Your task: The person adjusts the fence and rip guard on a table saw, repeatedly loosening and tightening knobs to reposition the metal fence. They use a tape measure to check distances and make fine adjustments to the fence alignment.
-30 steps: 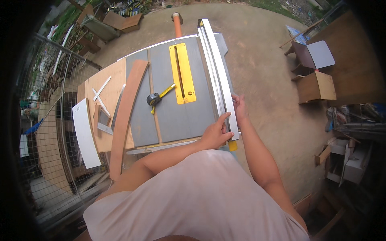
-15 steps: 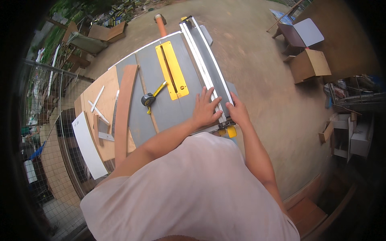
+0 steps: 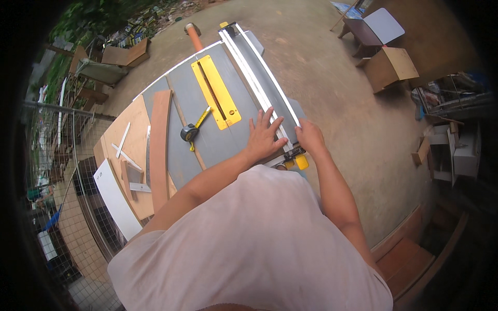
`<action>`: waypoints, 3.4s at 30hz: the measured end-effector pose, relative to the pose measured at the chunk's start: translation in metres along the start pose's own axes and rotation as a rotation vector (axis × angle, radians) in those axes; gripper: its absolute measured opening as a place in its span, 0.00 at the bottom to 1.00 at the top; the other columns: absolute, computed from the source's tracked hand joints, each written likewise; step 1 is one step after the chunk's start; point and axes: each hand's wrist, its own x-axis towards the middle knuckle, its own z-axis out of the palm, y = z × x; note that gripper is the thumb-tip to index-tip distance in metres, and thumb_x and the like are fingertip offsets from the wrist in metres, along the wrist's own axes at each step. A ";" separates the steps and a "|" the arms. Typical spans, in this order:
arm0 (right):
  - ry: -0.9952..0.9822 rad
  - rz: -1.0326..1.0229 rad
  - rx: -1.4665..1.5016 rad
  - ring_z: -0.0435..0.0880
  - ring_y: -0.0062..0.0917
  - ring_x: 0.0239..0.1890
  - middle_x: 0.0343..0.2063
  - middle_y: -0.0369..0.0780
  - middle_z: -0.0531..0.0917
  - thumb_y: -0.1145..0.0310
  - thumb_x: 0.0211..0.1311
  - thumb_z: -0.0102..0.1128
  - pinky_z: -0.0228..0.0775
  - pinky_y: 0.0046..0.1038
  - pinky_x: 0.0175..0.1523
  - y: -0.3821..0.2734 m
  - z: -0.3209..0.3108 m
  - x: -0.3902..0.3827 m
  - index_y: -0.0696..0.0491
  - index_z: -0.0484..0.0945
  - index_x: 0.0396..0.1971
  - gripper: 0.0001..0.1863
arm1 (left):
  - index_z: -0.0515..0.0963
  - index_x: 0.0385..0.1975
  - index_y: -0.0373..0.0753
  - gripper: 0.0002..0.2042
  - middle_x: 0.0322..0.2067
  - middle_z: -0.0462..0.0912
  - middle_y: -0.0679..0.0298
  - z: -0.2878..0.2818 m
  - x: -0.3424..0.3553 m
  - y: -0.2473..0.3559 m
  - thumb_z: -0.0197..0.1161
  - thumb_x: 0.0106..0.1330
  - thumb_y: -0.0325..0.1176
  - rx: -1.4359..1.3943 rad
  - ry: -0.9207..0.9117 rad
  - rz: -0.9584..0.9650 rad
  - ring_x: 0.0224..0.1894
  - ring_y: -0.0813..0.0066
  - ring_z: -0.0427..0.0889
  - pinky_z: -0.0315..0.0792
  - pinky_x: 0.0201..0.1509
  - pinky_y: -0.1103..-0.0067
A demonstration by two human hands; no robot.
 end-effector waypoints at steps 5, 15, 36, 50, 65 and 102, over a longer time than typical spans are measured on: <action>0.065 0.024 0.094 0.80 0.47 0.42 0.36 0.52 0.82 0.62 0.59 0.56 0.71 0.42 0.47 0.009 0.005 -0.002 0.56 0.79 0.42 0.16 | 0.67 0.63 0.49 0.34 0.70 0.48 0.54 0.004 0.003 0.003 0.60 0.57 0.56 -0.020 0.015 0.020 0.70 0.40 0.45 0.43 0.65 0.39; 0.062 0.070 0.158 0.80 0.44 0.46 0.42 0.49 0.82 0.63 0.60 0.55 0.70 0.38 0.52 0.008 0.008 -0.021 0.52 0.76 0.53 0.21 | 0.72 0.56 0.49 0.30 0.65 0.57 0.53 -0.010 0.018 -0.014 0.62 0.55 0.57 0.130 -0.008 0.220 0.70 0.42 0.45 0.41 0.65 0.40; 0.491 0.573 0.761 0.77 0.23 0.28 0.29 0.36 0.81 0.50 0.65 0.54 0.69 0.25 0.36 0.073 0.050 -0.057 0.53 0.78 0.40 0.20 | 0.76 0.43 0.51 0.18 0.52 0.72 0.60 -0.031 0.057 -0.014 0.68 0.52 0.44 0.423 -0.222 0.467 0.65 0.53 0.61 0.46 0.63 0.36; -0.351 0.377 1.292 0.73 0.18 0.26 0.25 0.31 0.74 0.51 0.57 0.66 0.64 0.21 0.29 0.070 0.078 -0.104 0.49 0.73 0.34 0.18 | 0.81 0.33 0.48 0.07 0.34 0.81 0.65 -0.031 0.095 -0.033 0.56 0.59 0.34 0.559 -0.455 0.686 0.44 0.66 0.79 0.70 0.46 0.70; -0.619 0.617 0.978 0.76 0.24 0.38 0.37 0.35 0.79 0.61 0.53 0.67 0.69 0.35 0.42 0.091 0.135 -0.075 0.49 0.75 0.45 0.19 | 0.79 0.36 0.46 0.08 0.37 0.81 0.63 -0.038 0.100 -0.020 0.58 0.57 0.35 0.590 -0.528 0.673 0.45 0.61 0.79 0.67 0.49 0.68; -0.493 0.509 0.731 0.78 0.30 0.32 0.29 0.39 0.81 0.63 0.47 0.64 0.71 0.32 0.40 0.102 0.170 -0.069 0.52 0.80 0.32 0.13 | 0.81 0.34 0.45 0.10 0.34 0.81 0.64 -0.042 0.101 -0.009 0.58 0.54 0.35 0.625 -0.699 0.554 0.43 0.66 0.79 0.65 0.47 0.71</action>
